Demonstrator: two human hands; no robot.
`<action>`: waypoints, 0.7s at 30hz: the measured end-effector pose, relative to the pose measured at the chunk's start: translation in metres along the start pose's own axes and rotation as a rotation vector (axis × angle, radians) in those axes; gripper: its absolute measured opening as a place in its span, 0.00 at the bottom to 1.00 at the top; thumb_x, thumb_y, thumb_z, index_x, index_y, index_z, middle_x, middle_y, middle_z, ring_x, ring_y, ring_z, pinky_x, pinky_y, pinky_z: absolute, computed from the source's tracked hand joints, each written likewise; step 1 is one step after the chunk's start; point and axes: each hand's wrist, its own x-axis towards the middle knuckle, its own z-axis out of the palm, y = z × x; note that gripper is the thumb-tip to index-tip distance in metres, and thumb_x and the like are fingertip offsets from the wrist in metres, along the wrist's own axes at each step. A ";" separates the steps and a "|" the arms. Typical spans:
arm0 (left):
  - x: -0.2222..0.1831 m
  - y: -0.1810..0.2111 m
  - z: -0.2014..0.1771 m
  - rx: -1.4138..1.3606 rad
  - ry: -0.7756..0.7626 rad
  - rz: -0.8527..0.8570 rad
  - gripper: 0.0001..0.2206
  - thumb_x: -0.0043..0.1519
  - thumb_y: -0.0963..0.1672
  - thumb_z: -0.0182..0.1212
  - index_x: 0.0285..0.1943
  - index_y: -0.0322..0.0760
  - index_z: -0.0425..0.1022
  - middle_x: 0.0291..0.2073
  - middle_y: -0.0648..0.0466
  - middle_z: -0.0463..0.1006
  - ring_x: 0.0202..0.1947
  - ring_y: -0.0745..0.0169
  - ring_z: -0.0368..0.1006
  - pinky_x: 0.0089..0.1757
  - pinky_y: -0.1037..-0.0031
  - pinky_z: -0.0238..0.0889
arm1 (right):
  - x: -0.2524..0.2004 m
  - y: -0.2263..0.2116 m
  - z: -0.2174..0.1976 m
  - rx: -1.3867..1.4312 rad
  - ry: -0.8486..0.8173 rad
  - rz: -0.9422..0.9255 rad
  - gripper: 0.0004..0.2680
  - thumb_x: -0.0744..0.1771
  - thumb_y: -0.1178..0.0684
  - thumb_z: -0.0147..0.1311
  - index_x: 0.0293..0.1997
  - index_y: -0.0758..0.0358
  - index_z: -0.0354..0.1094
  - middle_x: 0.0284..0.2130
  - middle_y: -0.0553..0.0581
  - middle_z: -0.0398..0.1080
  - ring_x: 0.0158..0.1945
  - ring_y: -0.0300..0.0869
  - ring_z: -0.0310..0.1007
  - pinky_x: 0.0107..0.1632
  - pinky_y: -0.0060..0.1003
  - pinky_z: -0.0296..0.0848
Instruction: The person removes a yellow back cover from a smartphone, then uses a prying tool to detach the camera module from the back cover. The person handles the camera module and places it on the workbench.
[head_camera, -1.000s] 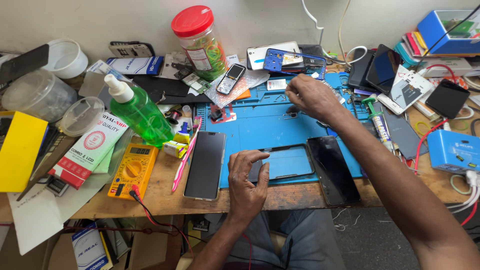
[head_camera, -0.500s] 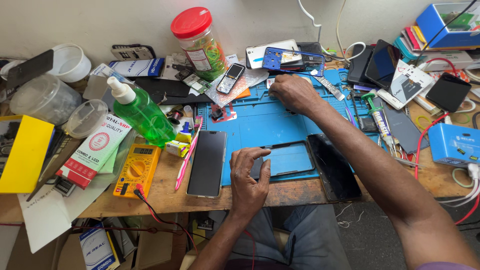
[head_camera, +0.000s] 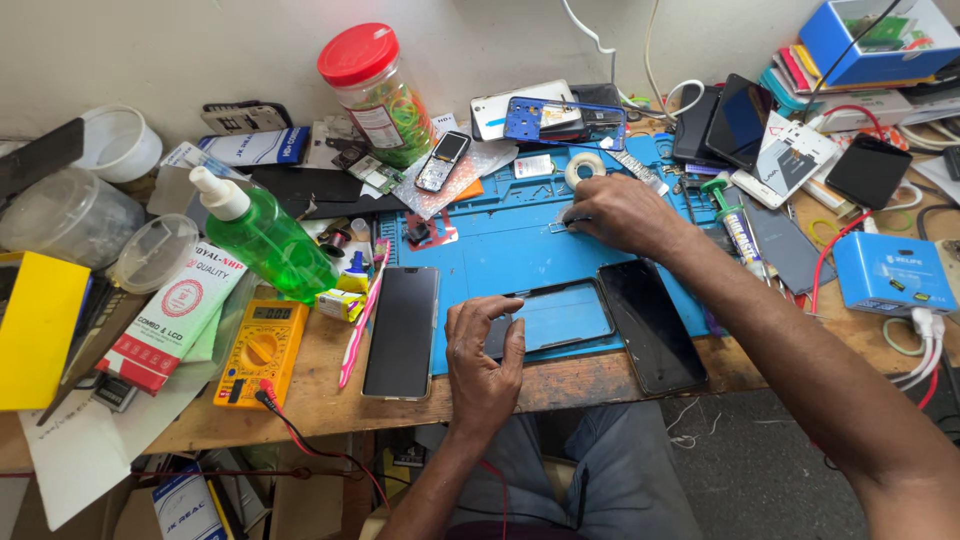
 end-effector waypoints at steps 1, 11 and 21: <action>0.000 0.000 -0.001 -0.003 -0.002 -0.006 0.08 0.63 0.40 0.63 0.50 0.40 0.78 0.46 0.55 0.79 0.54 0.57 0.69 0.56 0.64 0.64 | -0.001 0.001 0.001 -0.024 0.025 -0.039 0.05 0.62 0.54 0.64 0.38 0.55 0.80 0.34 0.55 0.74 0.39 0.49 0.76 0.46 0.45 0.76; 0.001 0.000 -0.001 0.005 0.016 0.032 0.08 0.63 0.40 0.63 0.50 0.39 0.78 0.46 0.54 0.79 0.53 0.57 0.69 0.56 0.64 0.61 | 0.030 0.002 0.005 0.071 0.258 -0.032 0.04 0.64 0.56 0.61 0.36 0.62 0.80 0.34 0.58 0.76 0.38 0.50 0.78 0.42 0.44 0.77; 0.001 -0.001 -0.002 -0.019 0.000 0.022 0.09 0.62 0.40 0.64 0.51 0.40 0.77 0.46 0.55 0.79 0.53 0.58 0.68 0.57 0.63 0.60 | 0.042 -0.009 -0.009 0.141 -0.036 0.097 0.04 0.64 0.55 0.61 0.36 0.60 0.81 0.35 0.57 0.78 0.37 0.50 0.80 0.43 0.44 0.77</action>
